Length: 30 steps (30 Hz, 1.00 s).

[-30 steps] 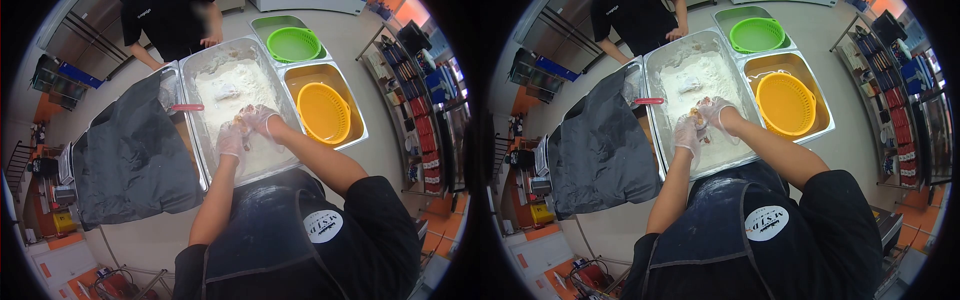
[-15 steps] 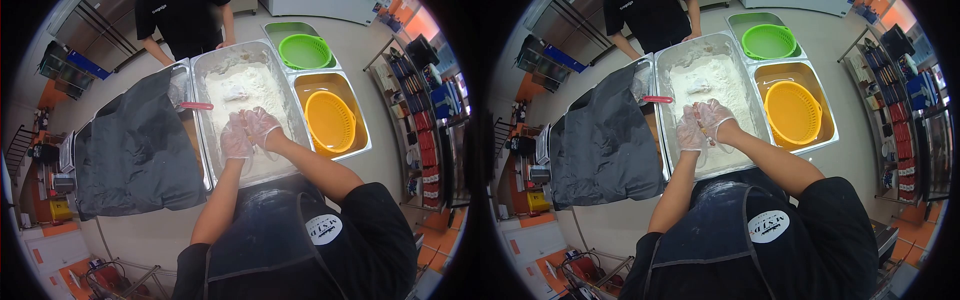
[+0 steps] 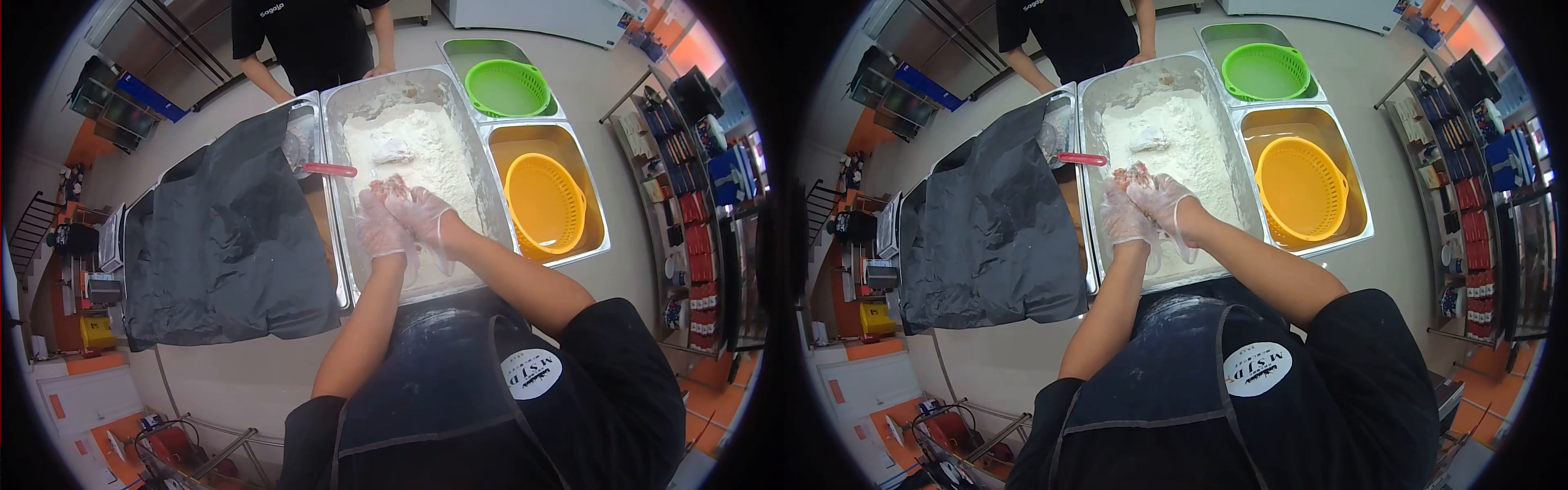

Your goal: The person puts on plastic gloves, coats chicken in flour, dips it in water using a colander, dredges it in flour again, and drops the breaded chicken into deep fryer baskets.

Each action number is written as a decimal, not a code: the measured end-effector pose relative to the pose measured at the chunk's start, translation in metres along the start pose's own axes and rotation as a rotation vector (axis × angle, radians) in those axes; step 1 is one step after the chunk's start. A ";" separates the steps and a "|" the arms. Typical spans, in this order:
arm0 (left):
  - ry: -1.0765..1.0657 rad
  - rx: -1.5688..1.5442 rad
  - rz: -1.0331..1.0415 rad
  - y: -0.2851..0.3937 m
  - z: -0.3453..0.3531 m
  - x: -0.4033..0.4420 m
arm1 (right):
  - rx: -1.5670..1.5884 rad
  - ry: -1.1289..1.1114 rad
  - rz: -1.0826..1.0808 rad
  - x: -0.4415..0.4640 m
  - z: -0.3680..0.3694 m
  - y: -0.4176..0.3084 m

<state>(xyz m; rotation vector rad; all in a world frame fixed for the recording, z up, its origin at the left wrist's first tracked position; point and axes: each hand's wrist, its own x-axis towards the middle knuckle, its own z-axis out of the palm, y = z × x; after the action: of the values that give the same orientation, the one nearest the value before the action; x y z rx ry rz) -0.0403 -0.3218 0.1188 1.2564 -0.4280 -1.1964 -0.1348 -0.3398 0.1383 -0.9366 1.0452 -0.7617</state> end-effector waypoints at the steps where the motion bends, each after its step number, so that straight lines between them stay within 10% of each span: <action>1: 0.008 -0.004 -0.031 -0.008 -0.005 0.007 | -0.166 0.045 -0.008 -0.001 -0.004 -0.002; 8: -0.001 0.604 0.347 0.033 -0.003 -0.007 | -1.042 -0.171 -0.190 0.000 -0.039 -0.059; 11: -0.344 0.985 0.289 0.044 -0.008 0.003 | -0.725 -0.002 -0.083 0.001 -0.042 -0.062; 16: -0.079 0.513 -0.009 0.018 0.002 0.007 | -0.151 0.147 0.009 0.004 -0.031 -0.031; 30: -0.074 0.885 0.227 -0.001 -0.010 0.009 | -0.541 0.226 -0.140 -0.015 0.006 -0.007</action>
<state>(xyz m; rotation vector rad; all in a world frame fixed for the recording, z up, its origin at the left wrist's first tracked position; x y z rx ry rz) -0.0294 -0.3242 0.1113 1.8400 -1.2077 -0.8665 -0.1343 -0.3284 0.1510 -1.4190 1.4341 -0.7234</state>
